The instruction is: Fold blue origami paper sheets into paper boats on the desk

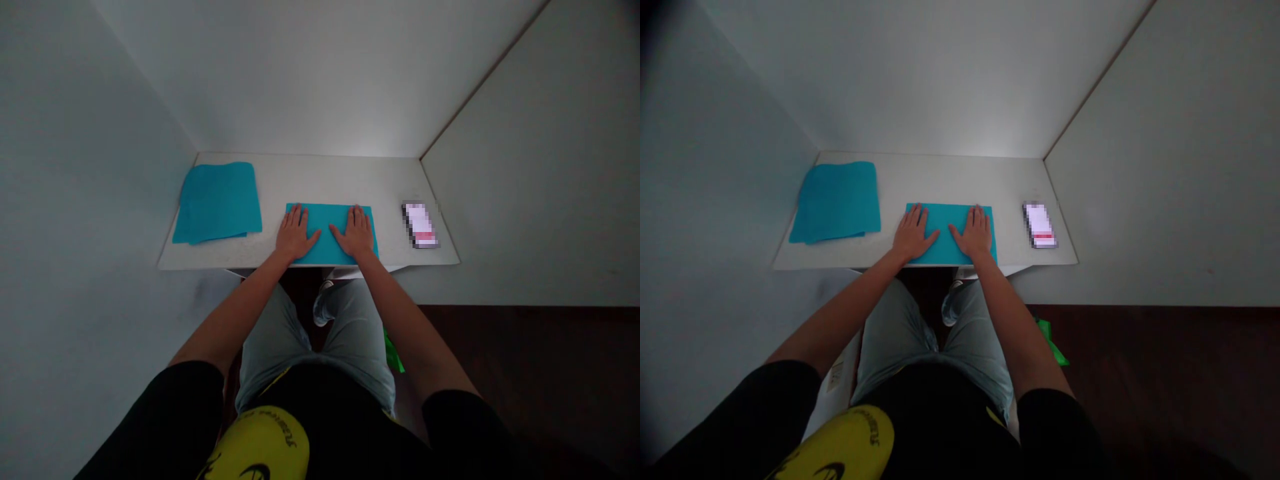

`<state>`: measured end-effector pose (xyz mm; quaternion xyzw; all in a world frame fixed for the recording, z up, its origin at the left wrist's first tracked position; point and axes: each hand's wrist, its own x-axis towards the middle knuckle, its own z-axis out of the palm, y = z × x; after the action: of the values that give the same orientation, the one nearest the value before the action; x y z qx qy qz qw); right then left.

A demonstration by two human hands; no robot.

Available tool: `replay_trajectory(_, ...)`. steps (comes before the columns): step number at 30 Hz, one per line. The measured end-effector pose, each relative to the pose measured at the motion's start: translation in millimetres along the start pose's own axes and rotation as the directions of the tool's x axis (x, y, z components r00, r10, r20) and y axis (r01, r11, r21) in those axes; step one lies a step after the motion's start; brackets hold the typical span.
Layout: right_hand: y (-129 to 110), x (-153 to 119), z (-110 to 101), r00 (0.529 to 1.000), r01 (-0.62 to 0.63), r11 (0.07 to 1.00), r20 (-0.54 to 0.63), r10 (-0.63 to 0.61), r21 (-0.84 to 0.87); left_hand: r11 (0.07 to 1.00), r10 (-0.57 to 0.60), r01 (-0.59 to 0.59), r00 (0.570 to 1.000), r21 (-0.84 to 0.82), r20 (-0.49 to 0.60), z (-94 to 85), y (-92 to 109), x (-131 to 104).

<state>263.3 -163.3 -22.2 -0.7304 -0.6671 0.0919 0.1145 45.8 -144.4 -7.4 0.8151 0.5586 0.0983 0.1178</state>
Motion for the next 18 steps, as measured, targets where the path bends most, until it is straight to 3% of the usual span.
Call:
replay_trajectory(4,12.2,14.2,-5.4,0.998,-0.055,0.997,0.009,0.054,0.046,1.0,-0.006,0.006,1.0,0.031,-0.004,-2.3,-9.7,0.5)
replay_trajectory(7,-2.8,21.1,-8.0,0.988,-0.154,0.986,-0.007,0.155,0.07,0.999,-0.02,0.02,1.0,0.044,-0.001,-2.4,-7.6,-1.1)
replay_trajectory(8,-13.5,21.9,-7.2,0.992,-0.121,0.989,-0.024,0.123,0.08,0.999,-0.017,0.017,1.0,0.041,-0.002,-1.6,-7.1,-1.3)
replay_trajectory(11,-52.5,20.9,1.5,0.988,0.155,0.975,-0.005,-0.156,0.159,1.0,0.004,-0.004,1.0,0.022,-0.001,1.9,-8.9,-0.7)
replay_trajectory(14,-78.0,18.5,14.3,0.965,0.219,0.928,0.077,-0.252,0.3,1.0,0.015,-0.015,1.0,0.012,-0.006,4.4,-12.3,0.3)
replay_trajectory(16,-76.3,18.2,19.2,0.965,0.213,0.918,0.076,-0.252,0.335,1.0,0.01,-0.01,1.0,0.01,-0.018,4.7,-13.0,0.6)
replay_trajectory(18,-58.8,19.0,18.8,0.969,0.214,0.925,0.051,-0.241,0.313,1.0,0.002,-0.002,1.0,0.004,-0.029,4.3,-12.2,0.7)
